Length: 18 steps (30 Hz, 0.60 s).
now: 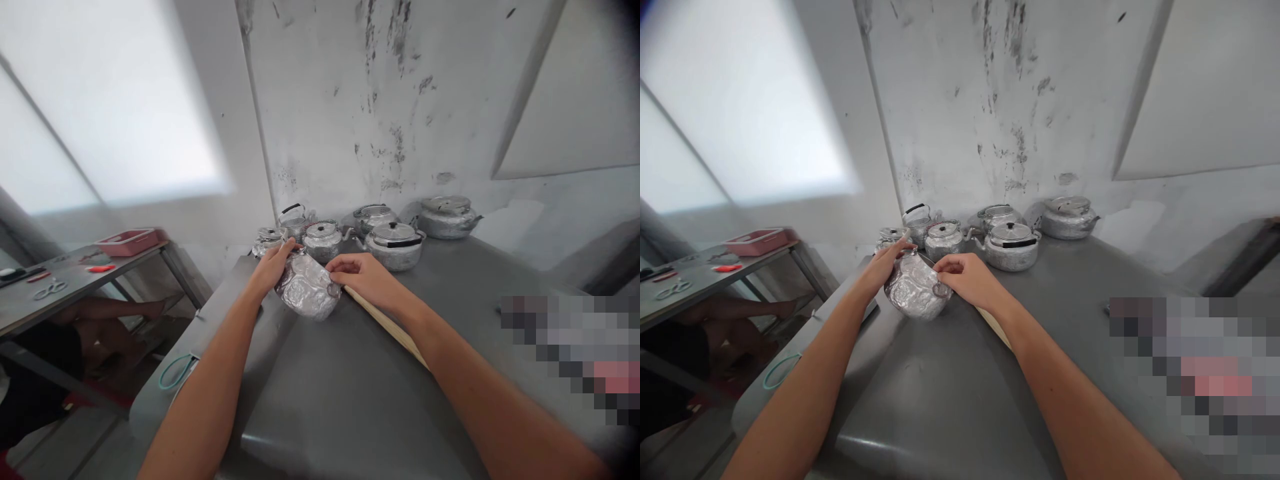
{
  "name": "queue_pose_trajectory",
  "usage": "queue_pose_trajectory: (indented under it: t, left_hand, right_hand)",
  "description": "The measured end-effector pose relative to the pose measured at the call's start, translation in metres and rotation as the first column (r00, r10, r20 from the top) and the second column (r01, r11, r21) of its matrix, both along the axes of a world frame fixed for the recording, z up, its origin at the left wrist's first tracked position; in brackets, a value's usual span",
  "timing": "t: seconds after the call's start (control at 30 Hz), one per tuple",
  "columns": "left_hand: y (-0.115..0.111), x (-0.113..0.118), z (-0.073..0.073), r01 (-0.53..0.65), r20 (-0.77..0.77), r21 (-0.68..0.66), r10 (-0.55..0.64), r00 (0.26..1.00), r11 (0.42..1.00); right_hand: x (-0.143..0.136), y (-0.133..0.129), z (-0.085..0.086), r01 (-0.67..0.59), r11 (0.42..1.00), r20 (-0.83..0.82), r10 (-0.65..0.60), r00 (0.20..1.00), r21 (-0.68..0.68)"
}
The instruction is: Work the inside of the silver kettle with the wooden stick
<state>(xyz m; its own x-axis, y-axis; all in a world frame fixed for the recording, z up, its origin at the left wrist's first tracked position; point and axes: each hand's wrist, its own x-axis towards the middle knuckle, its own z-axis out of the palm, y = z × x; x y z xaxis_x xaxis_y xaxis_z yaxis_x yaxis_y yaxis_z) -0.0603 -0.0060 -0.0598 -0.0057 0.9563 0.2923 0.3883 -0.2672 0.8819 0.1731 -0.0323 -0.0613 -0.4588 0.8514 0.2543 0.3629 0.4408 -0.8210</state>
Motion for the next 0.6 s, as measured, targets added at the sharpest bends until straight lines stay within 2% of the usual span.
queue_pose_trajectory:
  t: [0.27,0.43,0.5,0.6]
  left_hand:
    - [-0.002,-0.001,0.002,-0.056,-0.075,0.007,0.056,0.996,0.998]
    - [-0.004,-0.012,0.005,-0.105,-0.151,-0.069,0.093,0.984,0.992]
    - [-0.007,-0.018,0.008,-0.098,-0.163,-0.128,0.077,0.984,0.987]
    - [-0.013,-0.023,0.015,-0.043,-0.156,-0.218,0.009,0.988,0.975]
  right_hand:
    - [0.001,-0.004,0.001,-0.057,0.998,0.011,0.057,0.998,0.027]
    - [-0.002,-0.020,0.016,-0.165,0.986,0.088,0.161,0.983,0.040]
    - [0.002,-0.023,0.027,-0.101,0.992,0.138,0.090,0.986,0.077]
    - [0.016,-0.026,0.038,0.089,0.984,0.261,-0.127,0.957,0.155]
